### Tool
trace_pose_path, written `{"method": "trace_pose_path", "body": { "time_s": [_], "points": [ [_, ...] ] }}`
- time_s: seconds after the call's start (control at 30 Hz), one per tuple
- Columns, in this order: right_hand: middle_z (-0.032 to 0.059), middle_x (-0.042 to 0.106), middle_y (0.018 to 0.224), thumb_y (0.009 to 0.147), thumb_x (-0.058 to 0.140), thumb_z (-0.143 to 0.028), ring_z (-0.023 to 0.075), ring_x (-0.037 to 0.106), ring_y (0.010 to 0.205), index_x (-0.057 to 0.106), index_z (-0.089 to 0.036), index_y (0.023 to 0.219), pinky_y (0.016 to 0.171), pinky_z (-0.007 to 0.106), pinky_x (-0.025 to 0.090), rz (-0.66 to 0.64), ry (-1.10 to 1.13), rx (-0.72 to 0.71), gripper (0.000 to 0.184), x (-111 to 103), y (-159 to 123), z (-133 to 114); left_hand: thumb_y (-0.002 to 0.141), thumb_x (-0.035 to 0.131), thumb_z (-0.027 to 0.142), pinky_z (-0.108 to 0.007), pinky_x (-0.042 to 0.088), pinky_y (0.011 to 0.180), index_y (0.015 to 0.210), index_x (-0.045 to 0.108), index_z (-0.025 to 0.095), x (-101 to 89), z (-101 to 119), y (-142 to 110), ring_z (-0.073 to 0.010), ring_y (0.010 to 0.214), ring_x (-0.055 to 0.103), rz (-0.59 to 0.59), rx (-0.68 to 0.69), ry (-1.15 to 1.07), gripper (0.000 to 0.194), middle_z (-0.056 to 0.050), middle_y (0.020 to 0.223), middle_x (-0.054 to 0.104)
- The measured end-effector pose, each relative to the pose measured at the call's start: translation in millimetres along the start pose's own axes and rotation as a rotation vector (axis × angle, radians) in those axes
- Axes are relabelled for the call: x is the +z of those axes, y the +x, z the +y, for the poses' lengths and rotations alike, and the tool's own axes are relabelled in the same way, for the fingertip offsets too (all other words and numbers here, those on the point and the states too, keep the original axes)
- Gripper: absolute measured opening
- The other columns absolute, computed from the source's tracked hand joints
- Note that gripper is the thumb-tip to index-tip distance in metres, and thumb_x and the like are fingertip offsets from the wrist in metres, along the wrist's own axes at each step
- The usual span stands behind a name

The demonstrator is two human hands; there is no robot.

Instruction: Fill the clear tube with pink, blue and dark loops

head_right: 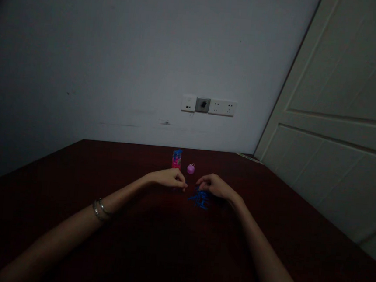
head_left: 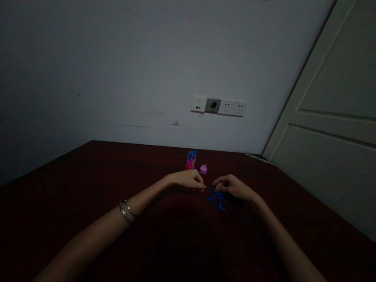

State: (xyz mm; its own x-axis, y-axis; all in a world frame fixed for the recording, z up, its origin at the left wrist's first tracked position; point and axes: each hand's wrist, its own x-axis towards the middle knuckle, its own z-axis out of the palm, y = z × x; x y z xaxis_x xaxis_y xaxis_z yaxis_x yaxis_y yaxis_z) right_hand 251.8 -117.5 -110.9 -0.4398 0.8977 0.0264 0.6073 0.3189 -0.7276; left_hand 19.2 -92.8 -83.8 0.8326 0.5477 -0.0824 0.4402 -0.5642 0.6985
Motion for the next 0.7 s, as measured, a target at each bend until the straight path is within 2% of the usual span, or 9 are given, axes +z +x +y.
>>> {"method": "trace_pose_path", "body": {
  "time_s": [0.13,0.2,0.3,0.53,0.7],
  "points": [
    [0.0074,0.067,0.079,0.071,0.056,-0.027,0.0165,0.06,0.071,0.063,-0.011,0.091,0.065,0.027,0.045,0.033,0.017,0.003,0.027,-7.0,-2.6,-0.7,0.07,0.051,0.018,-0.018,0.035,0.054,0.078,0.066,0.01,13.4,-12.8,12.5,-0.0075,0.058,0.049,0.096,0.043,0.153,0.018,-0.001,0.067,0.06],
    [0.0072,0.067,0.077,0.072,0.055,-0.028,0.0165,0.06,0.07,0.064,-0.011,0.09,0.064,0.027,0.045,0.056,-0.003,0.004,0.026,-10.6,-4.4,-0.6,0.072,0.051,0.021,-0.018,0.035,0.055,0.082,0.065,0.011,19.1,-12.5,16.4,-0.0088,0.061,0.051,0.158,0.056,0.214,0.02,-0.002,0.07,0.06],
    [0.0067,0.067,0.077,0.073,0.053,-0.027,0.0162,0.059,0.07,0.065,-0.012,0.088,0.063,0.026,0.044,0.097,-0.078,0.004,0.024,-14.8,-5.9,0.9,0.075,0.052,0.034,-0.02,0.036,0.057,0.09,0.064,0.014,27.9,-7.3,21.2,-0.0112,0.065,0.052,0.213,0.078,0.297,0.028,-0.003,0.075,0.06],
    [0.0056,0.067,0.081,0.073,0.049,-0.023,0.0163,0.06,0.073,0.067,-0.014,0.084,0.067,0.026,0.045,0.186,-0.177,0.001,0.022,-21.4,-2.8,13.4,0.072,0.052,0.051,-0.028,0.043,0.07,0.105,0.058,0.023,43.5,9.0,40.9,-0.0215,0.092,0.054,0.236,0.046,0.556,0.044,-0.007,0.101,0.056],
    [0.0051,0.067,0.08,0.072,0.049,-0.021,0.0163,0.06,0.072,0.066,-0.014,0.084,0.066,0.026,0.045,0.253,-0.186,0.018,0.023,-23.9,-2.3,19.2,0.071,0.055,0.045,-0.029,0.045,0.073,0.102,0.06,0.024,44.5,17.9,54.8,-0.0225,0.095,0.054,0.162,0.019,0.579,0.038,-0.006,0.103,0.058]
  ]
}}
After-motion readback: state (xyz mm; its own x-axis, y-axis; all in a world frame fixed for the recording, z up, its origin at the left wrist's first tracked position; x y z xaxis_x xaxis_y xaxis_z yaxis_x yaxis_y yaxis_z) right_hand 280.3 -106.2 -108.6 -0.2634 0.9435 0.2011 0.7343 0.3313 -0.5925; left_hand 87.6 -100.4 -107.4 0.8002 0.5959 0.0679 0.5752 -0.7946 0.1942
